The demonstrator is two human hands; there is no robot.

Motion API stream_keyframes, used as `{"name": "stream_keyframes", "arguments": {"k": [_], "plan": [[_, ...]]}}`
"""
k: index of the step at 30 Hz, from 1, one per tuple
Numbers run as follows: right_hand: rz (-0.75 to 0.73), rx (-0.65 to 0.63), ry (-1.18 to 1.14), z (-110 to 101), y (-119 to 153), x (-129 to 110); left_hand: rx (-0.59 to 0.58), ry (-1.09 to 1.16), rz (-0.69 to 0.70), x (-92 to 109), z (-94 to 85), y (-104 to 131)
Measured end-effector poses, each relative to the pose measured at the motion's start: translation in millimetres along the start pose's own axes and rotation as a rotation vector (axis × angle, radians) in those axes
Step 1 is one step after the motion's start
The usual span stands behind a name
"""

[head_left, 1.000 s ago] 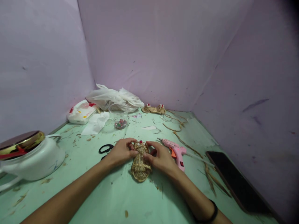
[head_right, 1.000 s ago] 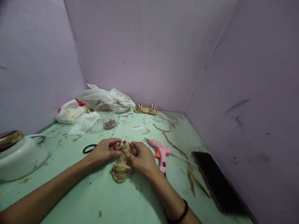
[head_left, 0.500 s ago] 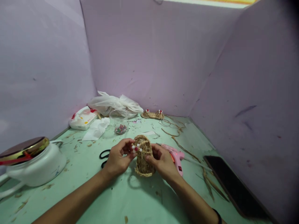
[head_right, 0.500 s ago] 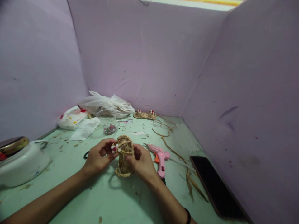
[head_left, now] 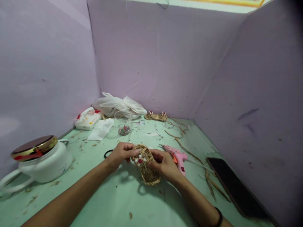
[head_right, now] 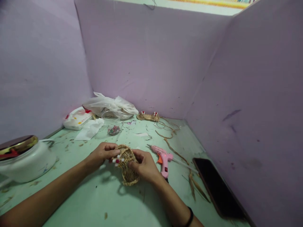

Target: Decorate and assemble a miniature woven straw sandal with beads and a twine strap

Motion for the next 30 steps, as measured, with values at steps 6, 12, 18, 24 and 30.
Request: {"name": "stream_keyframes", "arguments": {"k": [6,12,18,24,30], "plan": [[-0.006,0.155,-0.032,-1,-3,11,0.036,0.062,-0.033,-4,2.2,0],[-0.006,0.089,0.045,5,2,7,0.088,0.077,-0.065,-5,-2.0,0],[-0.188,0.125,0.185,-10,3,-3,0.141,0.092,-0.145,-7,-0.4,-1],[-0.332,0.097,0.239,-9,2,0,0.171,0.101,-0.211,-4,2.1,1],[-0.361,0.024,0.232,-4,1,4,0.189,0.134,-0.228,-6,6.3,3]]}}
Point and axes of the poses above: each hand's wrist, its own y-axis away from the middle knuckle, its own z-axis out of the palm, x = y × z, the point moved 3 cm from there along -y, towards the middle knuckle, and after that the axes turned 10 degrees about x, right-handed, at the moved point
